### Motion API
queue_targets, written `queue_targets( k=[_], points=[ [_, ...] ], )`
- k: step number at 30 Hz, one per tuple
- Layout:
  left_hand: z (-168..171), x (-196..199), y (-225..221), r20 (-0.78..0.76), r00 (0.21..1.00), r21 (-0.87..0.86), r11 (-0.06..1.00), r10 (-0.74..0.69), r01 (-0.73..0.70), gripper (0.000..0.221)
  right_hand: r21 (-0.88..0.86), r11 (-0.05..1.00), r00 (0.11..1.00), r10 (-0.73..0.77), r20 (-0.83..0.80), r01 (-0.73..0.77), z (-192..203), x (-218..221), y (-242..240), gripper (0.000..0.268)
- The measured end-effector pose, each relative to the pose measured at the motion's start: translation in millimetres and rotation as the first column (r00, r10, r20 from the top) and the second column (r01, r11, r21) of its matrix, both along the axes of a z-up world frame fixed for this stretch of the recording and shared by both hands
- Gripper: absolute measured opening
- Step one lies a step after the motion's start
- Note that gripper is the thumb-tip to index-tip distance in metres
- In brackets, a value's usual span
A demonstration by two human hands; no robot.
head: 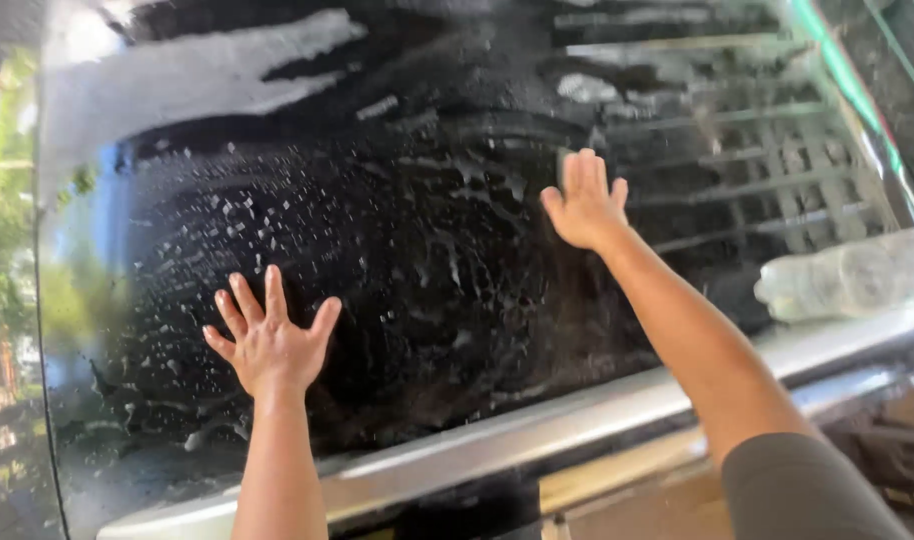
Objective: Cleaning and scrubbing the roof of a black vehicle using water and a cleaning pad.
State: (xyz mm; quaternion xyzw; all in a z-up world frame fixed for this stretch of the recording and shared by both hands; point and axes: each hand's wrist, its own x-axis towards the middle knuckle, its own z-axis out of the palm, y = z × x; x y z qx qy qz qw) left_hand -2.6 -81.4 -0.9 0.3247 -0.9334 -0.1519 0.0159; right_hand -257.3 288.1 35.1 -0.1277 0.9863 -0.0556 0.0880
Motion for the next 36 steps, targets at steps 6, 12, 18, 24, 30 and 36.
queue_targets(
  k=[6,12,18,24,30,36],
  points=[
    [-7,-5,0,0.018,1.000,0.002,1.000,-0.004,0.004,0.103,0.069,0.887,0.888,0.459,-0.035,-0.456,-24,39,28,0.083],
    [-8,1,2,-0.002,1.000,0.008,1.000,0.010,-0.010,0.102,-0.015,0.998,0.998,0.069,0.006,-0.069,-24,-41,8,0.081],
    [-9,-2,4,0.032,0.999,0.002,1.000,0.013,-0.013,0.101,0.037,0.903,0.902,0.430,-0.040,-0.429,-24,55,39,0.085],
    [-2,-3,3,0.032,0.999,-0.010,0.999,0.037,-0.037,0.101,-0.004,0.985,0.985,0.170,-0.005,-0.170,-11,-32,14,0.080],
    [-4,-2,3,0.010,1.000,0.008,1.000,0.006,-0.006,0.101,0.096,0.923,0.918,0.381,-0.107,-0.372,-34,56,32,0.083],
    [-12,0,3,0.007,1.000,0.006,1.000,0.002,-0.002,0.101,0.033,0.948,0.944,0.320,-0.085,-0.318,-10,-26,17,0.082]
  ],
)
